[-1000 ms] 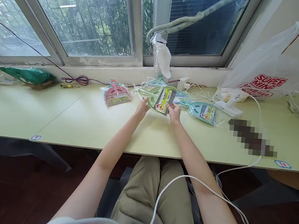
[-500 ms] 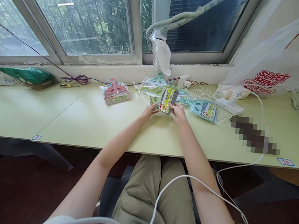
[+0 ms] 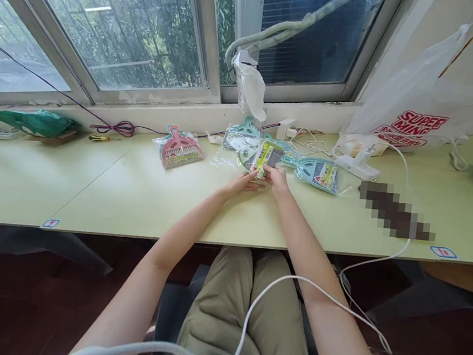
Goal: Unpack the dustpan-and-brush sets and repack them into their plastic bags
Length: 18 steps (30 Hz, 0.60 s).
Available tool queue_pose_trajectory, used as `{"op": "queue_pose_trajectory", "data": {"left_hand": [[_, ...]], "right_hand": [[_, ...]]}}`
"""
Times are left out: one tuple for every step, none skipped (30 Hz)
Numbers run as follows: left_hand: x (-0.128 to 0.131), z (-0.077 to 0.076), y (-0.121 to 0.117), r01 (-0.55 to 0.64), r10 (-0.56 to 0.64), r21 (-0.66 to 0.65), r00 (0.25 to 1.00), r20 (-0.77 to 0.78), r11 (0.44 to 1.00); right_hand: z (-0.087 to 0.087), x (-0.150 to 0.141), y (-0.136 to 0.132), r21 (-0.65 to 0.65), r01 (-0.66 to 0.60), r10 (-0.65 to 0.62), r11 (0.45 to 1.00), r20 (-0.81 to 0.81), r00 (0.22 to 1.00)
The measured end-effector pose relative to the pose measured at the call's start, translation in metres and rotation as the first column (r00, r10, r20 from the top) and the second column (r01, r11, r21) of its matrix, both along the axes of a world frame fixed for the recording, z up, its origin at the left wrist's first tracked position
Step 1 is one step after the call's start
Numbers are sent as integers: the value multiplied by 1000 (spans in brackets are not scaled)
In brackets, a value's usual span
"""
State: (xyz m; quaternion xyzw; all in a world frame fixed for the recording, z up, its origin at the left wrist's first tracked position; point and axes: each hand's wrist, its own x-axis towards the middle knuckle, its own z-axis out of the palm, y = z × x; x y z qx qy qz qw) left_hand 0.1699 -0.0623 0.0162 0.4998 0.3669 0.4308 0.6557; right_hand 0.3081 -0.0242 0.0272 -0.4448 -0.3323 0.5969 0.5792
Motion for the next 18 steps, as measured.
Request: {"op": "queue_pose_trajectory", "data": {"left_hand": [[1, -1, 2, -7, 8, -22, 1000, 24, 1000], [2, -2, 4, -45, 47, -27, 997, 58, 999], [3, -3, 7, -111, 112, -17, 989, 100, 994], [2, -3, 10, -197, 195, 3, 969, 149, 980], [1, -3, 13, -289, 279, 24, 939, 200, 957], [0, -3, 15, -371, 350, 42, 903, 248, 928], [-2, -2, 17, -432, 402, 49, 870, 286, 901], [-3, -1, 18, -467, 433, 43, 847, 307, 883], [-4, 0, 18, -481, 448, 33, 839, 309, 876], [-5, 0, 17, -479, 450, 28, 843, 293, 878], [-4, 0, 16, -464, 442, 31, 859, 259, 885], [-3, 0, 14, -437, 419, 42, 883, 211, 898], [-1, -1, 11, -392, 380, 57, 912, 158, 918], [1, -2, 8, -328, 320, 69, 941, 107, 942], [4, -4, 6, -248, 243, 75, 968, 66, 966], [7, -5, 4, -158, 156, 69, 987, 38, 985], [10, -7, 3, -75, 74, 53, 997, 24, 996], [12, -9, 2, -20, 19, 34, 1000, 21, 999]], "right_hand": [[0, -2, -1, 15, 8, -8, 1000, 3, 1000], [0, -3, -1, 28, 15, -16, 999, 6, 1000], [-1, -4, -1, 40, 19, -19, 999, 8, 1000], [-1, -5, -1, 53, 19, -20, 998, 10, 1000], [-1, -5, -1, 66, 17, -18, 998, 9, 1000], [-2, -7, 0, 79, 13, -13, 997, 5, 1000], [-3, -8, 0, 91, 9, -9, 996, -2, 1000], [-3, -9, 0, 99, 4, -3, 995, -9, 1000], [-4, -11, 1, 102, 1, 1, 995, -16, 1000], [-4, -12, 1, 102, 0, 2, 995, -22, 1000], [-4, -12, 2, 101, 5, -2, 995, -26, 1000], [-4, -12, 3, 99, 16, -14, 995, -27, 1000], [-4, -12, 3, 99, 33, -30, 995, -28, 999], [-4, -11, 4, 100, 51, -48, 994, -31, 998], [-4, -10, 4, 101, 71, -67, 992, -39, 997], [-4, -9, 4, 104, 87, -82, 991, -53, 995], [-4, -8, 4, 107, 98, -91, 989, -70, 993], [-4, -7, 3, 110, 102, -93, 989, -85, 992]]}}
